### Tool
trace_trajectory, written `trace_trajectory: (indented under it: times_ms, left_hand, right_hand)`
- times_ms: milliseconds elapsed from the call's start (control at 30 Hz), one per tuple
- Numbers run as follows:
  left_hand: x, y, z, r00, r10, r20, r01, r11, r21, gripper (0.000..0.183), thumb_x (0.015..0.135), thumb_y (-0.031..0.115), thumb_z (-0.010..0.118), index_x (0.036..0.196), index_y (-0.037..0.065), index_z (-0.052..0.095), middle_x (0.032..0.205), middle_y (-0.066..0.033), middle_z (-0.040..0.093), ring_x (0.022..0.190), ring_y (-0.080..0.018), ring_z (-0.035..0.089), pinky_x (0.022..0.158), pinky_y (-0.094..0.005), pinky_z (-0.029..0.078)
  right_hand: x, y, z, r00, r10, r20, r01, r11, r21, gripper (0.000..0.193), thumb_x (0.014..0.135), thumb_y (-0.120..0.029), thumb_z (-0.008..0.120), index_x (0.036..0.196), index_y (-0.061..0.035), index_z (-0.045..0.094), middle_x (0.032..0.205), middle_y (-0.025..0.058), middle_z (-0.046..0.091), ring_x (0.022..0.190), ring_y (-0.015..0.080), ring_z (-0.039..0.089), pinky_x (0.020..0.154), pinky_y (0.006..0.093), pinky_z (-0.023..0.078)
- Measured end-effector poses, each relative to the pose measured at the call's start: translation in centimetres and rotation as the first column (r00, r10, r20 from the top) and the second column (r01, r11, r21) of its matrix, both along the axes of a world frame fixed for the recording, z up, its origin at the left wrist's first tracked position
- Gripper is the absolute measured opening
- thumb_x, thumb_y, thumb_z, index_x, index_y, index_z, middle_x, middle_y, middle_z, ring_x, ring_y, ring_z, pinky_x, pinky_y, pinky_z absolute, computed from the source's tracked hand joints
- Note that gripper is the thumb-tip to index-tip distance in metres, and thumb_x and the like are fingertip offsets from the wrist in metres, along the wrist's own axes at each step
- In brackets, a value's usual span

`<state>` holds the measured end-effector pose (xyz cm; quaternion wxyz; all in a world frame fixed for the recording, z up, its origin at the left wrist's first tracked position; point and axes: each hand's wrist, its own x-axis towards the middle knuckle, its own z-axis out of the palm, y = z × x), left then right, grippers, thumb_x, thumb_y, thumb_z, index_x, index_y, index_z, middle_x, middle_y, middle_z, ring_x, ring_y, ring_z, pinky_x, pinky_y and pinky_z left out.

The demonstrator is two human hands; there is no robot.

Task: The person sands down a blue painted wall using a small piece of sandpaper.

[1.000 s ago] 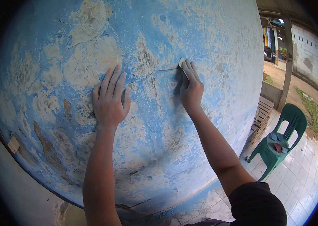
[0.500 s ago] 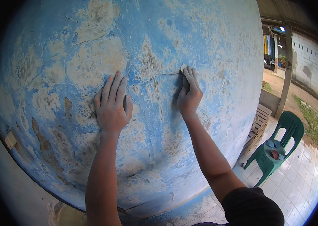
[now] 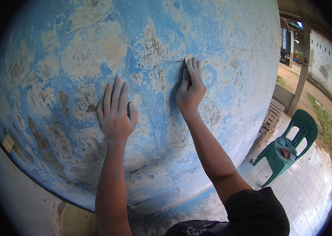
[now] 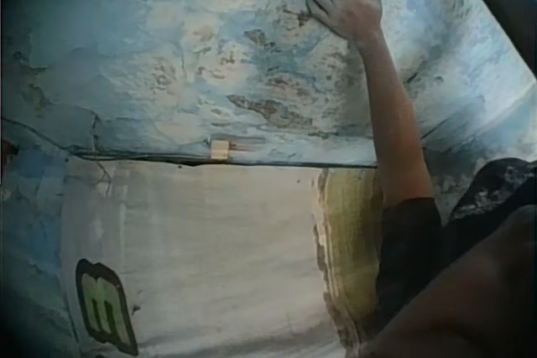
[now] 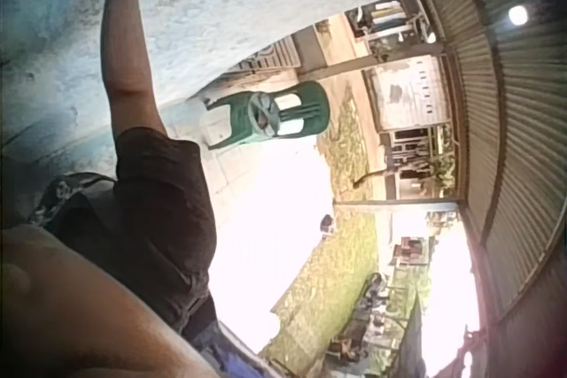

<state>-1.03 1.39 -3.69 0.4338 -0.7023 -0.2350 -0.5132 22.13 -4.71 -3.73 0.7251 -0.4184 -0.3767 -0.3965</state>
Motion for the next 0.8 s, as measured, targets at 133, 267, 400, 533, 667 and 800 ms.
trace_trajectory:
  times_ms: [133, 267, 400, 533, 667, 800]
  left_hand:
    - [-0.2, -1.0, 0.0, 1.000, 0.013, -0.017, -0.013, 0.999, -0.030, 0.051, 0.105, 0.027, 0.054, 0.154, 0.014, 0.058, 0.162, -0.0047, 0.055, 0.152, -0.0264, 0.047, 0.119, -0.0415, 0.034]
    - [-0.4, -0.6, -0.2, 0.999, 0.046, -0.011, -0.046, 0.999, -0.017, 0.050, 0.107, 0.027, 0.052, 0.155, 0.014, 0.058, 0.162, -0.0046, 0.055, 0.151, -0.0263, 0.047, 0.119, -0.0416, 0.034]
    - [0.2, -0.9, 0.0, 0.999, 0.040, -0.013, -0.040, 0.999, -0.004, 0.050, 0.107, 0.028, 0.051, 0.155, 0.013, 0.057, 0.163, -0.0049, 0.054, 0.152, -0.0260, 0.046, 0.119, -0.0420, 0.034]
    - [-0.5, -0.5, -0.2, 0.998, 0.058, -0.031, -0.058, 0.998, -0.017, 0.052, 0.106, 0.028, 0.054, 0.156, 0.013, 0.056, 0.164, -0.0050, 0.052, 0.153, -0.0257, 0.045, 0.119, -0.0427, 0.034]
    - [-0.4, -0.4, -0.2, 0.998, 0.053, -0.032, -0.053, 0.999, -0.001, 0.054, 0.105, 0.028, 0.057, 0.156, 0.011, 0.055, 0.165, -0.0056, 0.051, 0.153, -0.0259, 0.044, 0.119, -0.0430, 0.033]
    - [0.2, -0.8, 0.0, 0.999, 0.028, -0.039, -0.028, 1.000, -0.003, 0.056, 0.103, 0.027, 0.059, 0.155, 0.010, 0.055, 0.164, -0.0071, 0.051, 0.153, -0.0261, 0.044, 0.119, -0.0428, 0.032]
  right_hand:
    - [-2.2, -1.3, -3.8, 0.824, 0.168, 0.541, 0.023, 0.944, -0.329, 0.055, 0.086, 0.004, 0.067, 0.140, -0.0074, 0.070, 0.147, 0.0122, 0.067, 0.144, 0.0320, 0.057, 0.121, 0.0490, 0.045]
    - [4.2, -3.5, -0.2, 0.858, -0.025, 0.513, 0.160, 0.962, -0.221, 0.050, 0.089, 0.003, 0.065, 0.138, -0.0051, 0.071, 0.147, 0.0119, 0.067, 0.144, 0.0315, 0.057, 0.118, 0.0474, 0.049]
    - [5.9, -2.1, 0.4, 0.970, -0.105, 0.218, 0.127, 0.988, -0.086, 0.054, 0.088, 0.008, 0.063, 0.141, 0.0001, 0.066, 0.150, 0.0210, 0.061, 0.146, 0.0415, 0.052, 0.119, 0.0482, 0.047]
    - [4.1, -3.5, -2.3, 0.796, 0.046, 0.604, 0.174, 0.938, -0.301, 0.055, 0.089, 0.004, 0.063, 0.144, -0.0038, 0.065, 0.152, 0.0140, 0.062, 0.146, 0.0343, 0.054, 0.119, 0.0441, 0.048]
    - [8.5, -5.8, 0.7, 0.711, 0.049, 0.701, 0.266, 0.905, -0.333, 0.054, 0.088, 0.004, 0.065, 0.141, -0.0064, 0.068, 0.150, 0.0107, 0.064, 0.144, 0.0299, 0.056, 0.117, 0.0434, 0.051]
    - [8.5, -3.0, 2.8, 0.955, -0.123, 0.269, 0.152, 0.984, -0.089, 0.053, 0.088, 0.009, 0.064, 0.139, -0.0048, 0.070, 0.148, 0.0165, 0.065, 0.144, 0.0348, 0.055, 0.115, 0.0455, 0.052]
